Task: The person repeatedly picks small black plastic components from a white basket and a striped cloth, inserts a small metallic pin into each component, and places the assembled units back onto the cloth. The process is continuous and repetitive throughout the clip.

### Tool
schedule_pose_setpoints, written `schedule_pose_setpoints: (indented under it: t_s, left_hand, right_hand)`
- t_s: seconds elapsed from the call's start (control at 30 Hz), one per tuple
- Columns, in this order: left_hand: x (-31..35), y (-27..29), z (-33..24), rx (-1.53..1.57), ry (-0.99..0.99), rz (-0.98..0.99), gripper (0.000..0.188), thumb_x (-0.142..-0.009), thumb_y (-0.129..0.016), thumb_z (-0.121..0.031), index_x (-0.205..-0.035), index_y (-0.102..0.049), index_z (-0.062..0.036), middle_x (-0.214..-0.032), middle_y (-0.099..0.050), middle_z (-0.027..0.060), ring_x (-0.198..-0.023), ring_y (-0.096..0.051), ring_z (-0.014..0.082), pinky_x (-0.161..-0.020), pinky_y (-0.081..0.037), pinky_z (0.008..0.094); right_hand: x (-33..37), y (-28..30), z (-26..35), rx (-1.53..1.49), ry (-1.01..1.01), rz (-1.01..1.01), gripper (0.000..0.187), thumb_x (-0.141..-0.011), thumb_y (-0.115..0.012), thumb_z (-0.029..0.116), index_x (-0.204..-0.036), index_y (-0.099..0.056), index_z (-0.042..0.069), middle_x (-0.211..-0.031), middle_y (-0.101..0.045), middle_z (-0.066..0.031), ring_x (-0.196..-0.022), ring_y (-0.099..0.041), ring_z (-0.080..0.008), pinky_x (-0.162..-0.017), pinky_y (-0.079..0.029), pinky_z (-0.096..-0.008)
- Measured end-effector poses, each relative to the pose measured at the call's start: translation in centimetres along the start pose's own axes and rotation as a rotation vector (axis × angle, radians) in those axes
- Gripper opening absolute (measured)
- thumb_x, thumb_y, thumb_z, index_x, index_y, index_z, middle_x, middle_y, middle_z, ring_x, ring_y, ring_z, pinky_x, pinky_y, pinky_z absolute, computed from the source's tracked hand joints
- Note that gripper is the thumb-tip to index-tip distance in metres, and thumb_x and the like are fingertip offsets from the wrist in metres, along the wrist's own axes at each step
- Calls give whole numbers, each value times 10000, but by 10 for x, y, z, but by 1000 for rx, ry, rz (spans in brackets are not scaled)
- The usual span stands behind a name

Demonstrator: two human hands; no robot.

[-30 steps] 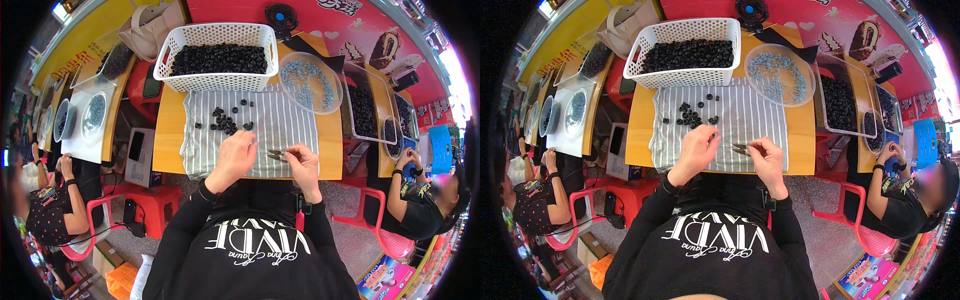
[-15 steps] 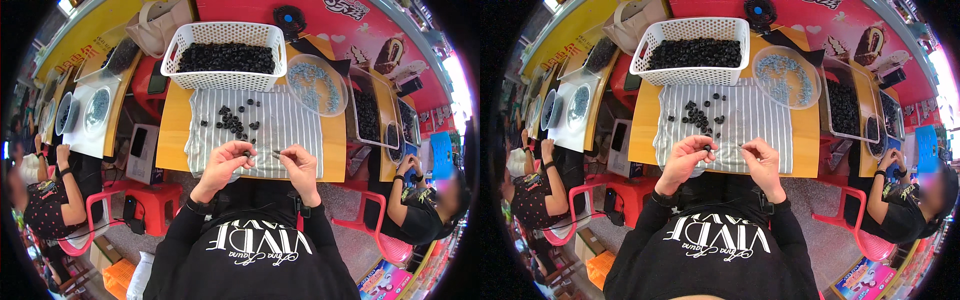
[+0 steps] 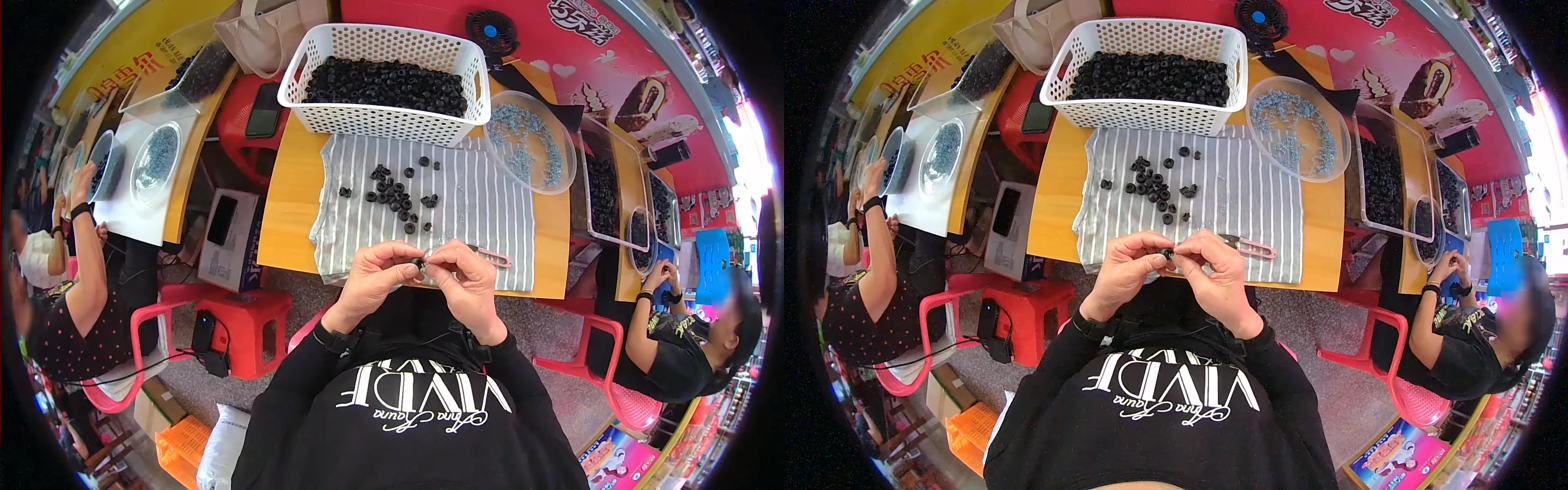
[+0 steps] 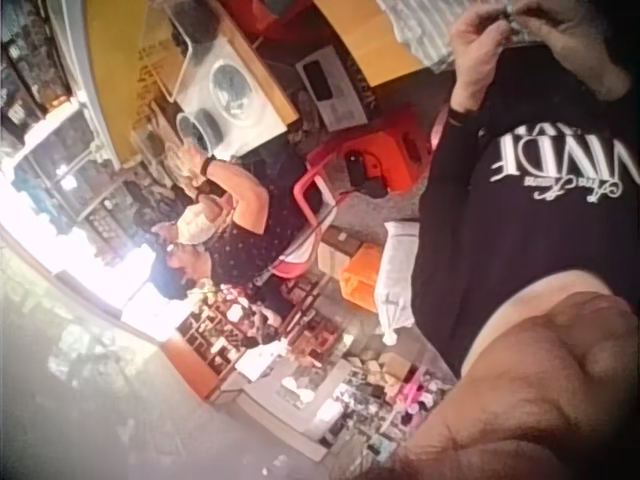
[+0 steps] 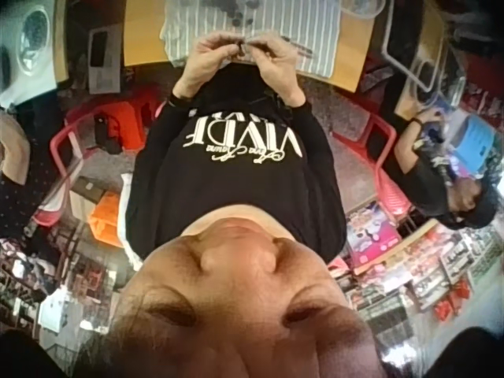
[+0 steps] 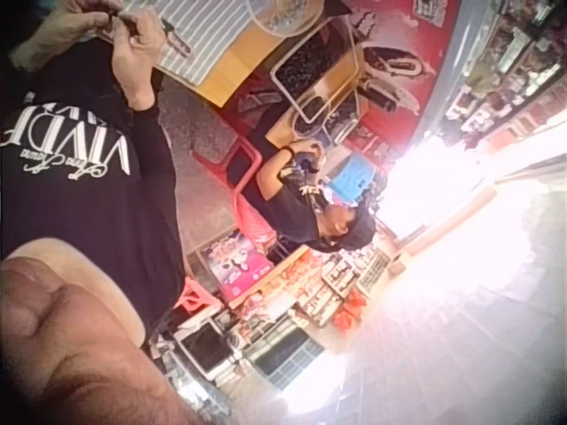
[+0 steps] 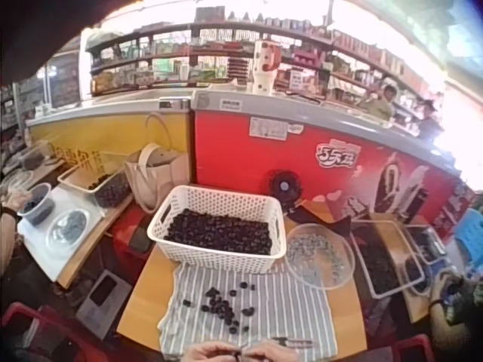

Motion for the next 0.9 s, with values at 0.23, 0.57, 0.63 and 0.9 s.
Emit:
schedule_pose_setpoints:
  t_s: [0.23,0.57,0.63,0.9]
  left_hand:
    - [0,-1,-2,-83,-43,-4,328,-876,-704,52,-1197,-651,8,-1076,-655,53,-949,-641,98,-820,-551,244]
    - [1,-5,1,-198,-47,-10,286,-852,-714,79,-1117,-626,15,-1078,-648,60,-958,-639,108,-853,-548,259]
    - [2,-5,0,-224,-91,-2,276,-833,-713,114,-1087,-642,33,-1059,-648,75,-933,-643,124,-837,-550,262]
    - [3,-2,-1,-126,-11,21,182,-863,-696,79,-1037,-702,29,-1042,-645,81,-901,-634,121,-782,-542,245]
  right_hand:
    - [0,1,1,27,-9,-48,123,-831,-668,-98,-913,-666,-7,-865,-629,-60,-768,-614,-122,-669,-490,-247]
    - [-1,0,4,164,84,34,111,-829,-675,-97,-898,-663,-12,-808,-619,-72,-726,-606,-155,-623,-469,-270]
    - [0,1,4,186,92,62,113,-831,-674,-97,-899,-666,-8,-804,-619,-77,-718,-607,-168,-614,-468,-282]
    - [4,-4,5,466,378,38,196,-781,-692,-85,-962,-684,-8,-827,-610,-118,-714,-614,-265,-592,-475,-335]
Point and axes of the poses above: each hand's wrist, its own x-axis away from the middle knuckle, its own y-axis out of the back of the hand, z = x × y, the point moved 2 cm from there along -x, towards the middle knuckle
